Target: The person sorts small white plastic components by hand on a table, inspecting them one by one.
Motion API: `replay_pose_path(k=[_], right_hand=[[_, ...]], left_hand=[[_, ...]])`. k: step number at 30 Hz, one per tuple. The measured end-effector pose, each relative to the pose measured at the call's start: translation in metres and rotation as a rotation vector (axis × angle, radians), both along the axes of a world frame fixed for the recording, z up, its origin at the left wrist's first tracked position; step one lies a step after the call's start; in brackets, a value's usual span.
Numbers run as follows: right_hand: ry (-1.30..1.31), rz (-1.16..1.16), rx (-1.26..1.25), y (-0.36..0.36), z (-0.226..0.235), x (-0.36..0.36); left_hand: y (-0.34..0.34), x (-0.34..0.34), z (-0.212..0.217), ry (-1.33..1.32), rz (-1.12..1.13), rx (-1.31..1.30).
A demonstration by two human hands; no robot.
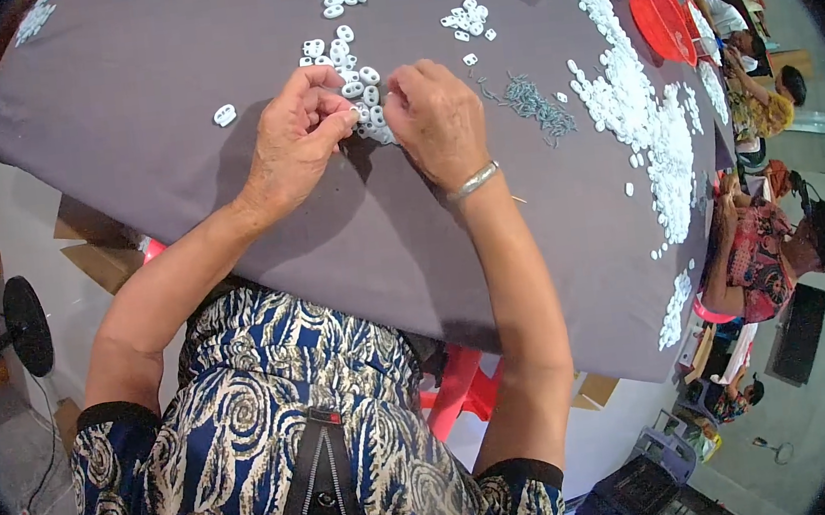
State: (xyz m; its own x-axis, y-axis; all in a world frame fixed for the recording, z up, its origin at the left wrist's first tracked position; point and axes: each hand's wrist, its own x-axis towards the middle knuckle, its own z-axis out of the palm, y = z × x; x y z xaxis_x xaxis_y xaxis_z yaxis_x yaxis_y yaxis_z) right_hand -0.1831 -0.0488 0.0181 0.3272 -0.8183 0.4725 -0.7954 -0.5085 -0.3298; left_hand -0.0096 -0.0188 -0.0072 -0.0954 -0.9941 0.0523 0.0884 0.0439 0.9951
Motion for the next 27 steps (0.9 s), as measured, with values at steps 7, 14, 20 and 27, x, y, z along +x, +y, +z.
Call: replay_pose_path(k=[7,14,20,27], right_hand=[[0.034,-0.250,0.309,0.032,0.027,-0.025],[0.111,-0.246,0.233,0.054,0.009,-0.022],[-0.046,-0.314,0.301,0.044,0.011,-0.024],[-0.338,-0.190,0.459,0.043,0.016,-0.042]], left_hand=[[0.001,0.004,0.000,-0.002,0.000,0.012],[0.001,0.001,0.001,-0.031,-0.046,-0.005],[0.002,0.001,-0.003,-0.021,0.003,-0.045],[0.001,0.002,-0.006,-0.037,-0.012,-0.079]])
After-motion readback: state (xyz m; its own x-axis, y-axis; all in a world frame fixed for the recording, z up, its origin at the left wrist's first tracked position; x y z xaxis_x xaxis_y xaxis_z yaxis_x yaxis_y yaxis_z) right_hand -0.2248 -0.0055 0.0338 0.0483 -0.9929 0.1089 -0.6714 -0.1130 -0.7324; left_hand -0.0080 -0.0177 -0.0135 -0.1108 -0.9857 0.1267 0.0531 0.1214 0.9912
